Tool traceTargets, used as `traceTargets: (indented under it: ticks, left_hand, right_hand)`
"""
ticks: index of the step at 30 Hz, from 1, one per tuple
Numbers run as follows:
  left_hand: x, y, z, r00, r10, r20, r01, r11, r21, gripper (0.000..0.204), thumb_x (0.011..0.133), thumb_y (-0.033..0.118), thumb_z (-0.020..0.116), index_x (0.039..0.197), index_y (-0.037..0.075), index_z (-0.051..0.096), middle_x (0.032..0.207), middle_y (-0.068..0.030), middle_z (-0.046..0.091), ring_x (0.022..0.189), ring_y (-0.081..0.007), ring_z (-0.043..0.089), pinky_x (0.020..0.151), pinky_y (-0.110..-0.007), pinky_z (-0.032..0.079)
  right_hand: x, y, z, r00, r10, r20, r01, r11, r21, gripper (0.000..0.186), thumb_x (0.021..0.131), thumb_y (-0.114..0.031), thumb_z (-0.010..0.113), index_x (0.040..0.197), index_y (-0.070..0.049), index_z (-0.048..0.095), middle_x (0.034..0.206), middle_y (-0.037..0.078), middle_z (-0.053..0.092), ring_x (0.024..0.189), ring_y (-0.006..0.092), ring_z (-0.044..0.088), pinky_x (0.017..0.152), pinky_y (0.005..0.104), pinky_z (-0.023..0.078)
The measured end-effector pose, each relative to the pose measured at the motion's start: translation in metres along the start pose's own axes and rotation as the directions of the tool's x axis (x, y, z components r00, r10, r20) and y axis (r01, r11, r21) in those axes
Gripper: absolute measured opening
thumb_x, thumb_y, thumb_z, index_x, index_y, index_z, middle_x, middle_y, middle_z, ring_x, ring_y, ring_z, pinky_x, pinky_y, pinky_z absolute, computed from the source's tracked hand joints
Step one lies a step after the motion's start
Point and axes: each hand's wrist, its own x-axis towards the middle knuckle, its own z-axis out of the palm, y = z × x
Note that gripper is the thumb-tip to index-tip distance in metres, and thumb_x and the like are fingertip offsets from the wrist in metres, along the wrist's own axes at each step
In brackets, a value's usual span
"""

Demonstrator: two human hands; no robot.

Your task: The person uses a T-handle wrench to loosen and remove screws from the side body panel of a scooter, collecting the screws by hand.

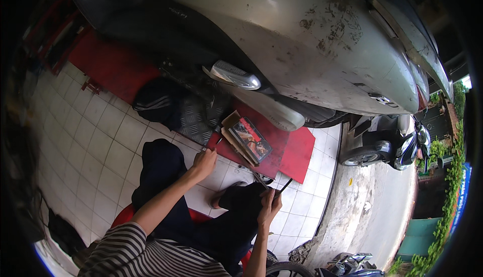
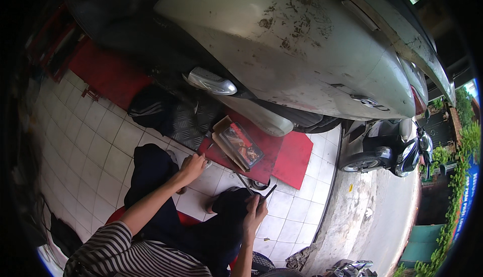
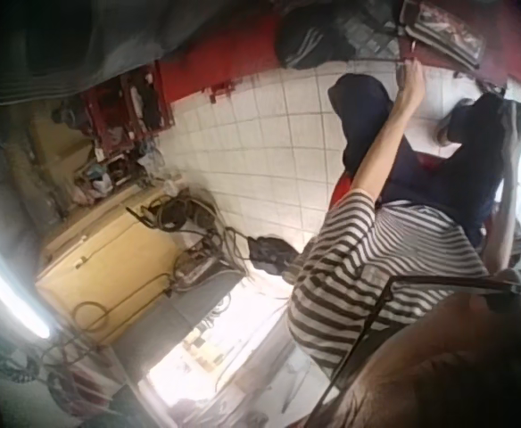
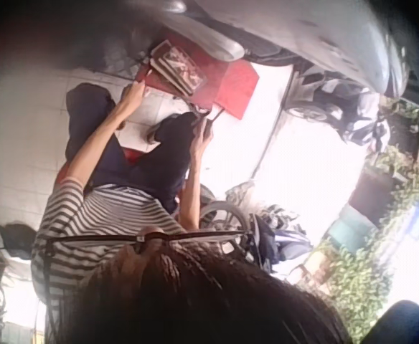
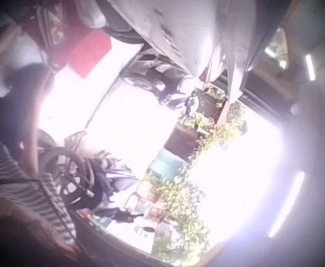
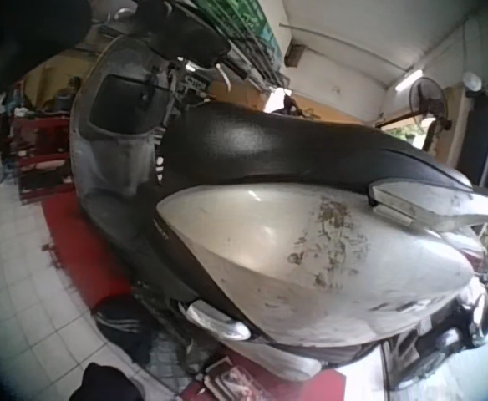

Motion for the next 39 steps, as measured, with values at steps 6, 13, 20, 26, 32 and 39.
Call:
traceTargets:
  ticks: [6, 13, 20, 26, 32, 39]
  left_hand:
    - [0.079, -0.038, 0.066, 1.000, -0.006, 0.014, 0.004, 0.986, 0.168, 0.021, 0.083, 0.007, 0.064, 0.103, -0.002, 0.063, 0.088, -0.0205, 0.069, 0.079, -0.0359, 0.070, 0.066, -0.046, 0.056]
    - [0.081, -0.043, 0.080, 0.997, -0.072, 0.031, 0.061, 0.961, 0.268, 0.022, 0.090, 0.011, 0.060, 0.110, 0.005, 0.065, 0.091, -0.0153, 0.070, 0.089, -0.0341, 0.070, 0.078, -0.049, 0.052]
    - [0.037, -0.002, 0.021, 0.966, -0.175, 0.192, 0.183, 0.983, -0.023, 0.018, 0.096, 0.010, 0.054, 0.108, -0.002, 0.060, 0.081, -0.0187, 0.067, 0.083, -0.0356, 0.069, 0.070, -0.051, 0.055]
    - [-0.036, 0.037, -0.089, 0.988, 0.119, -0.103, -0.144, 0.947, -0.286, 0.013, 0.097, 0.007, 0.055, 0.106, -0.003, 0.051, 0.086, -0.0179, 0.065, 0.086, -0.0313, 0.070, 0.069, -0.041, 0.055]
    - [-0.091, 0.072, -0.197, 0.915, 0.233, -0.330, -0.322, 0.914, -0.248, 0.012, 0.093, 0.000, 0.059, 0.105, 0.001, 0.055, 0.095, -0.0123, 0.063, 0.083, -0.0290, 0.069, 0.068, -0.037, 0.054]
    - [-0.121, 0.102, -0.250, 0.772, 0.426, -0.472, -0.530, 0.841, -0.108, 0.015, 0.087, -0.005, 0.064, 0.099, 0.002, 0.059, 0.089, -0.0076, 0.062, 0.073, -0.0219, 0.069, 0.059, -0.031, 0.055]
  right_hand:
    - [0.008, 0.006, 0.007, 0.991, -0.132, 0.000, 0.129, 0.970, -0.204, 0.036, 0.105, -0.023, 0.049, 0.079, 0.000, 0.055, 0.057, -0.001, 0.047, 0.050, 0.0042, 0.032, 0.048, 0.0245, 0.022]
    - [0.018, 0.008, 0.002, 0.992, -0.115, -0.057, 0.107, 0.985, -0.134, 0.035, 0.105, -0.022, 0.048, 0.080, 0.000, 0.056, 0.057, 0.000, 0.049, 0.049, 0.0042, 0.034, 0.047, 0.0242, 0.024]
    - [0.016, 0.001, 0.002, 0.995, -0.025, -0.092, 0.025, 1.000, -0.005, 0.031, 0.106, -0.026, 0.047, 0.095, 0.001, 0.056, 0.063, 0.002, 0.055, 0.049, 0.0034, 0.033, 0.047, 0.0219, 0.023]
    - [-0.008, 0.003, -0.024, 0.994, -0.004, -0.112, 0.038, 0.952, 0.303, 0.032, 0.107, -0.034, 0.044, 0.093, -0.007, 0.049, 0.061, -0.003, 0.040, 0.049, 0.0038, 0.028, 0.046, 0.0218, 0.022]
    - [-0.057, -0.047, -0.089, 0.970, -0.150, -0.193, 0.214, 0.903, 0.373, 0.026, 0.107, -0.030, 0.045, 0.096, -0.008, 0.050, 0.069, -0.002, 0.045, 0.047, 0.0025, 0.029, 0.041, 0.0210, 0.020]
    - [-0.086, -0.077, -0.123, 0.936, -0.257, -0.242, 0.344, 0.814, 0.468, 0.019, 0.106, -0.025, 0.048, 0.111, -0.008, 0.055, 0.081, -0.001, 0.053, 0.047, 0.0016, 0.031, 0.041, 0.0180, 0.024]
